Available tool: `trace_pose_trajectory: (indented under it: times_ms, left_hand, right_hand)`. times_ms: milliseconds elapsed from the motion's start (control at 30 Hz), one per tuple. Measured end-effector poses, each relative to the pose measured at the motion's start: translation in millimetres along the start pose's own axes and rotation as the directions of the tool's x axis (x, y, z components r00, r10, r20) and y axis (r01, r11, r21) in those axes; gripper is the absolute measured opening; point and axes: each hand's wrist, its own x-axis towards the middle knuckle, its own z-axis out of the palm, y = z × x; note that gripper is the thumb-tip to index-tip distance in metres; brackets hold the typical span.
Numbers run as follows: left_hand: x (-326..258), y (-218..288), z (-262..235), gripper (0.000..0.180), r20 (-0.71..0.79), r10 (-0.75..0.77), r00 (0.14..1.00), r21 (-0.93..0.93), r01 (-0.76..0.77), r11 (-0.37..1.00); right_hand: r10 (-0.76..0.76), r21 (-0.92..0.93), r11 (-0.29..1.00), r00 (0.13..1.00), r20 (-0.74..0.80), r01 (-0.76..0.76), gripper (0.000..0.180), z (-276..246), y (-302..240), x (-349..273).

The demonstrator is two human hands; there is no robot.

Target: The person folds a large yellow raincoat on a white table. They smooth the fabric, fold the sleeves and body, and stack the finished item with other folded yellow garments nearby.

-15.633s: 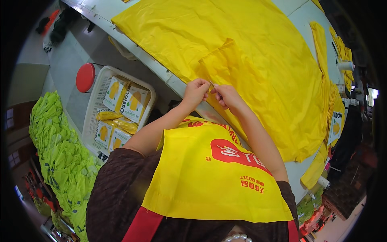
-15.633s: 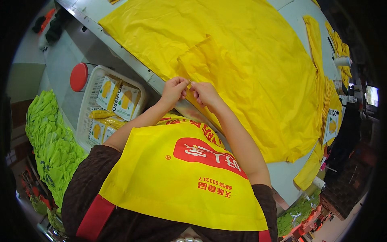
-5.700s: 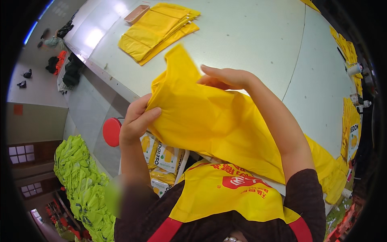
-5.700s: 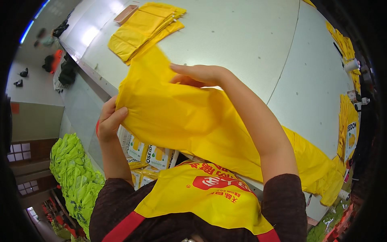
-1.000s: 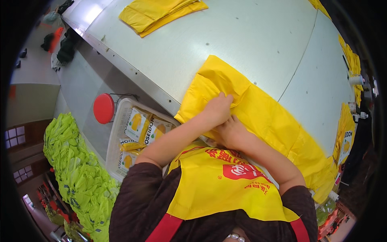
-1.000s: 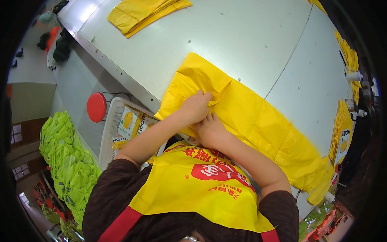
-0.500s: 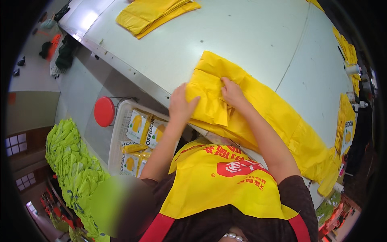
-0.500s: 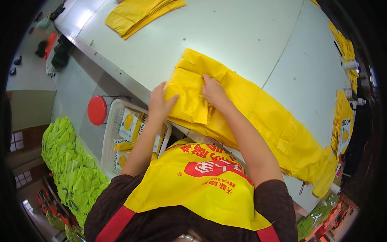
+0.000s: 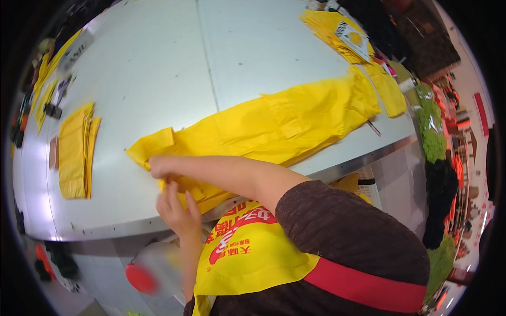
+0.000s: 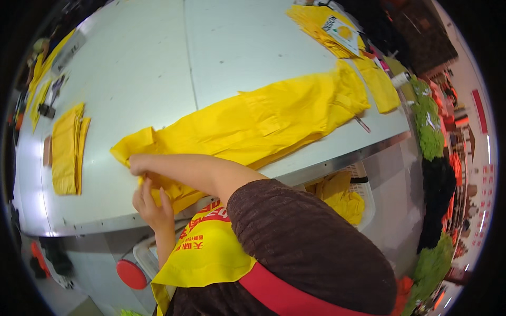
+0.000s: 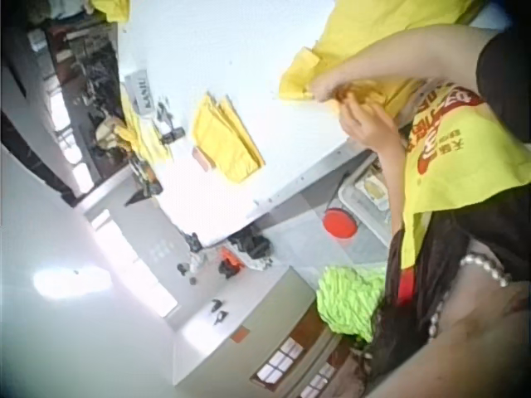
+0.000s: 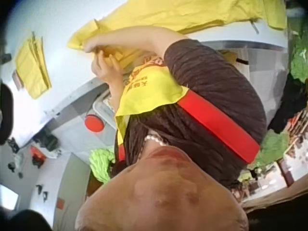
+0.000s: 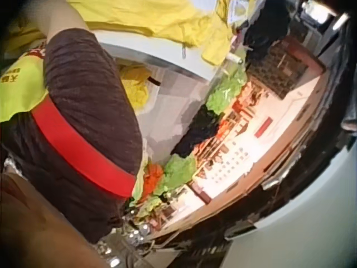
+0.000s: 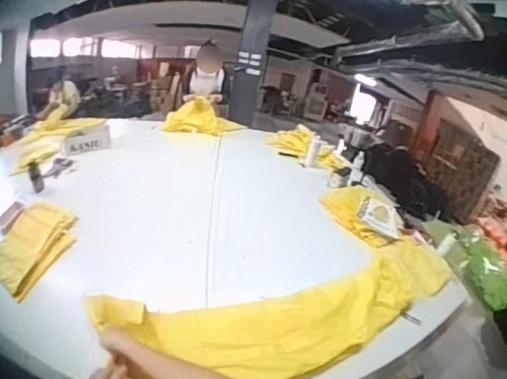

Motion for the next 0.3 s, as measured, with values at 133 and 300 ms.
trace_pose_trajectory:
  times_ms: [133,300]
  left_hand:
    - [-10.5,69.9,6.1,0.019,0.391,0.107,0.914,-0.607,0.169,0.777]
    - [-2.6,80.4,83.4,0.032,0.385,0.351,0.854,-0.566,-0.082,0.821]
  right_hand:
    - [-0.227,0.295,0.912,0.949,-0.218,0.285,0.031,-23.7,-41.8,-11.4]
    - [-0.442,0.874,0.287,0.863,-0.244,0.393,0.028,-113.5,-104.9,-109.8]
